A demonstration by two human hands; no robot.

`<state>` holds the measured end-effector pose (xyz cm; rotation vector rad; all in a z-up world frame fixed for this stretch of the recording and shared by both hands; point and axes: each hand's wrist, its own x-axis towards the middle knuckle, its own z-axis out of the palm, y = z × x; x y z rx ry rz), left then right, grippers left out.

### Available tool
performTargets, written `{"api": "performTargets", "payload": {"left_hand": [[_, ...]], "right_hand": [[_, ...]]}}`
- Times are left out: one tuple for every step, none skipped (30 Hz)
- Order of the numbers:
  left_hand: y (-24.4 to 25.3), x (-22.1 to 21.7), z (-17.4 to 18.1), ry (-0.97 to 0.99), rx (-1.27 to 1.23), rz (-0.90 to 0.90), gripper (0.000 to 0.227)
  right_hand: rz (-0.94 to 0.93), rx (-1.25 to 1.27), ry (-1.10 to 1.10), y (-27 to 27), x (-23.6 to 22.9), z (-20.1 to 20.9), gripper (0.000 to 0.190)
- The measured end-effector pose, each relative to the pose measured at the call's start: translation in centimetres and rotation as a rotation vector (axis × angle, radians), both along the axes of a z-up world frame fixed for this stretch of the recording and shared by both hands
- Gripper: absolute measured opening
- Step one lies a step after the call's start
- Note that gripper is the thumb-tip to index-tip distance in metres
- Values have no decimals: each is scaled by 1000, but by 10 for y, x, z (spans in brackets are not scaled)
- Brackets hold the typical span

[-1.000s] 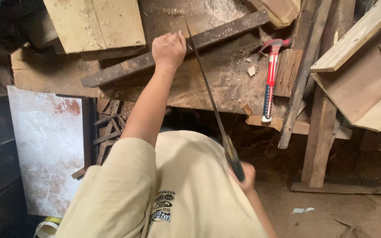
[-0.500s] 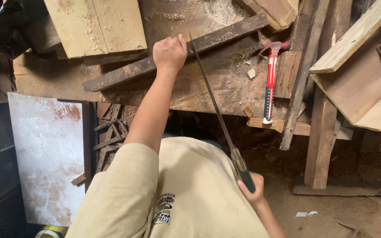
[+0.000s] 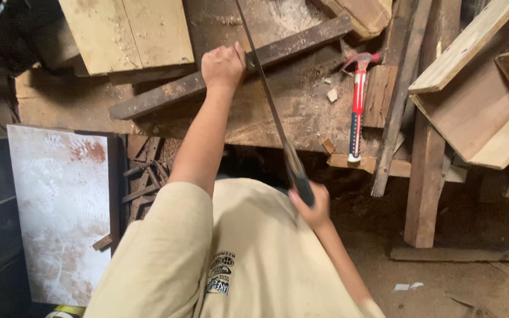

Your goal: The person uses a hand saw to cut a wooden plank clamped to a workbench. The person holds the plank with one hand and saws with the other, producing sawdust as the cut progresses.

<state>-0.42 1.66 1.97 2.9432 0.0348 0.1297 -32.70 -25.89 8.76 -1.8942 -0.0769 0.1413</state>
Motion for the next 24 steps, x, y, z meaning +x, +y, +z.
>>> {"api": "performTargets", "payload": {"left_hand": [[0,-1,3,-57,2,-3,58],[-1,-4,6,-51,-4,-8,56],[-2,-6,8,-45,-10,-13,54],[-3,-5,10,-45,-15,-17,53],[-3,-4,11,-67,-23,-11,52],[-3,-6,12,-85,-28,-5,52],[-1,-8,11,-102,-33,2,51],[-3,-8,9,-96,-43,-8,51],[-5,-9,7,-90,-52,-18,51],[-2,-8,5,-86,-55,-23,50],[0,-6,4,-99,-37,-15,50],[0,-4,2,-110,-22,-9,50],[-1,-1,-1,-122,-7,-2,50],[0,-1,-3,-152,6,5,51],[1,0,-5,-182,19,12,51],[-1,-2,-7,-207,27,11,51],[-4,-6,-7,-67,29,-1,55],[-3,-2,-4,56,35,-12,58],[-2,2,0,180,42,-23,61],[-1,5,5,157,17,-20,60],[1,5,10,135,-8,-18,58],[0,-1,12,120,-36,-12,57],[-2,-6,13,60,-22,-22,55],[-3,-7,14,-6,-9,-26,53]], "right_hand": [[10,83,43,-15,-22,1,15],[24,43,68,-27,-44,-1,16],[-9,112,120,-39,-68,-3,20],[-9,59,34,-52,-88,-4,22],[-9,6,-51,-60,-101,-7,25],[-25,2,-31,-62,-108,-11,24],[-42,-2,-11,-60,-110,-14,23],[-61,-11,8,-56,-105,-15,22],[-38,-26,-7,-45,-90,-18,20],[-11,-33,-25,-33,-66,-22,18],[-16,35,19,-23,-46,-17,15],[-25,16,-35,-8,-22,-15,14],[-70,30,26,8,8,-18,16],[-104,40,73,22,31,-17,16],[-138,51,119,31,45,-15,17],[-110,45,123,33,47,-10,18],[-83,40,127,30,45,-5,18],[-55,37,115,27,44,-4,19],[4,27,26,17,34,0,19],[64,17,-65,2,17,5,19],[52,29,-16,-13,0,6,17],[43,40,41,-29,-23,6,17],[22,106,93,-41,-46,3,22],[2,40,73,-53,-69,2,22]]}}
